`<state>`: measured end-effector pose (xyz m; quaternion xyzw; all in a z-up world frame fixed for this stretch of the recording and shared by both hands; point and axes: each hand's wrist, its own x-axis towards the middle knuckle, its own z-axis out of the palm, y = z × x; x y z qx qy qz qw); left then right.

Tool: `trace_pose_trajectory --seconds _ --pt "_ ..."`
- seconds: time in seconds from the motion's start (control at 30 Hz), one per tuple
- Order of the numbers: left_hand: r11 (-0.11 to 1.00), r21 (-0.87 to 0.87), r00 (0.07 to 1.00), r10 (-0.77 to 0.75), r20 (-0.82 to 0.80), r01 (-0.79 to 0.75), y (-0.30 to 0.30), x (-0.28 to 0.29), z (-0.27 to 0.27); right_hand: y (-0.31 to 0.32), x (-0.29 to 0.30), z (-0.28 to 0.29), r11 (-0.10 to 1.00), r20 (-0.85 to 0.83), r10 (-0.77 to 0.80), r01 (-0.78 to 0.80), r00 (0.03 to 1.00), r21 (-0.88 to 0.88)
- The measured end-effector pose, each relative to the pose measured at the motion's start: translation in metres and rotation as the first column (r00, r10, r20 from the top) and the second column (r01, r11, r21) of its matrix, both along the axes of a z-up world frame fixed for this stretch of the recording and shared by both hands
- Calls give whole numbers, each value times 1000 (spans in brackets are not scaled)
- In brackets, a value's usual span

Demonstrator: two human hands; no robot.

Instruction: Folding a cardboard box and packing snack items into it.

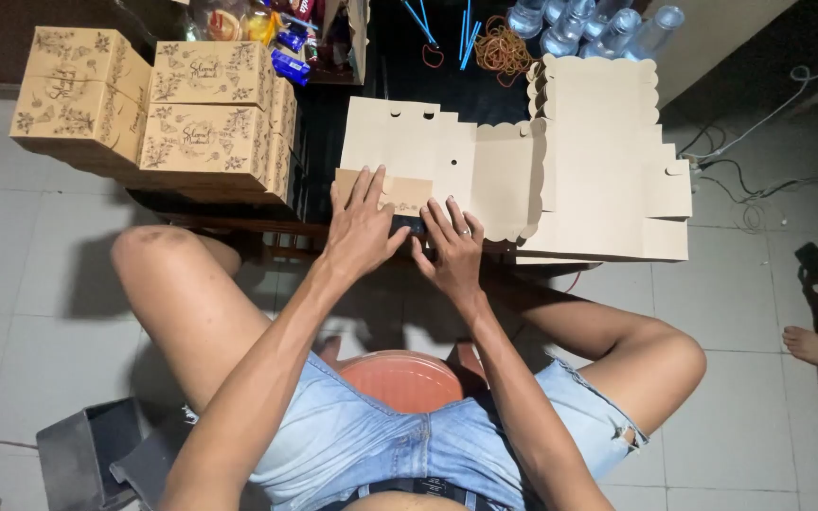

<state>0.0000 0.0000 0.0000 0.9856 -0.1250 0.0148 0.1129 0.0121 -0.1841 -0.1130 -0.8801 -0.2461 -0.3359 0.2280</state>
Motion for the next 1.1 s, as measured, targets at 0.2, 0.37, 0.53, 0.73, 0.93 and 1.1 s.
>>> trace_pose_trajectory --seconds 0.2,0.37,0.53,0.73,0.93,1.1 --pt "986 -148 996 76 -36 -80 14 9 1 -1 -2 7 999 -76 23 -21 997 32" --pt "969 -211 991 115 -64 -127 28 18 -3 -1 -3 26 994 -179 90 -77 980 79" --pt "972 -208 994 97 -58 -108 46 34 -39 -3 -6 51 985 -340 158 -125 927 118" --pt "971 -210 991 126 33 -117 54 35 -26 -24 7 56 985 -498 134 -169 857 -26" --pt "978 -188 989 106 106 -85 60 29 -12 -34 11 54 987 -427 54 -113 903 -116" --pt "979 -162 990 134 36 -126 65 25 -5 -30 18 40 985 -417 15 -84 909 -149"
